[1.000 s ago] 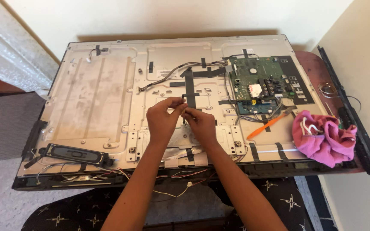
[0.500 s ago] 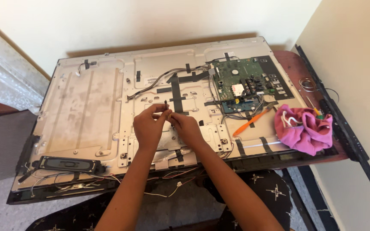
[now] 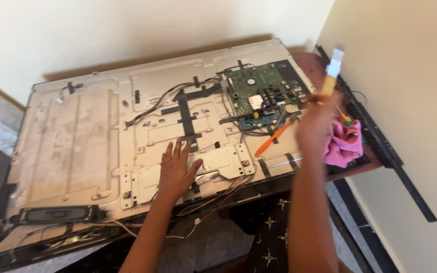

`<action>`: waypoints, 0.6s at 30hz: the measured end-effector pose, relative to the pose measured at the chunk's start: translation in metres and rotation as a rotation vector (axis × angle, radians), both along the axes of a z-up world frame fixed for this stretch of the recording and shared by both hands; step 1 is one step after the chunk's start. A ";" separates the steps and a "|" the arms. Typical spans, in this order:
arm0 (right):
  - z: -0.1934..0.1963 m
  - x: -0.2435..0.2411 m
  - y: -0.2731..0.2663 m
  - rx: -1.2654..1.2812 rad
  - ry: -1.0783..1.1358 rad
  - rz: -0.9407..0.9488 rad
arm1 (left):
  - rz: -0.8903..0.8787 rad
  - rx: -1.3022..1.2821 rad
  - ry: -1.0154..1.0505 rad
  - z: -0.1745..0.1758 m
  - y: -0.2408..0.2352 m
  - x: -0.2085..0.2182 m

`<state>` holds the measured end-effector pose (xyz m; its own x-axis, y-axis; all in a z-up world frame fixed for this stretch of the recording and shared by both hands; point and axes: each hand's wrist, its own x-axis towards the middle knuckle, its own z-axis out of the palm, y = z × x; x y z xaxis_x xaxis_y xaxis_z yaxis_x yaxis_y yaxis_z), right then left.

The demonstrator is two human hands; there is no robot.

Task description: The person cleans the internal components of a disassembled television using a brush and cloth, then uses a screwdriver to remove and reattach screws on the circuit board and metal chassis.

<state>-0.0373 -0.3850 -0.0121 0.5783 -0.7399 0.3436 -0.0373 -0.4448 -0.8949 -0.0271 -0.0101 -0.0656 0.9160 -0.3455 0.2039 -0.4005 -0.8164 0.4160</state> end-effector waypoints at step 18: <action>-0.091 -0.008 -0.108 -0.386 0.885 -0.265 | -0.056 -0.123 0.127 -0.022 0.004 0.002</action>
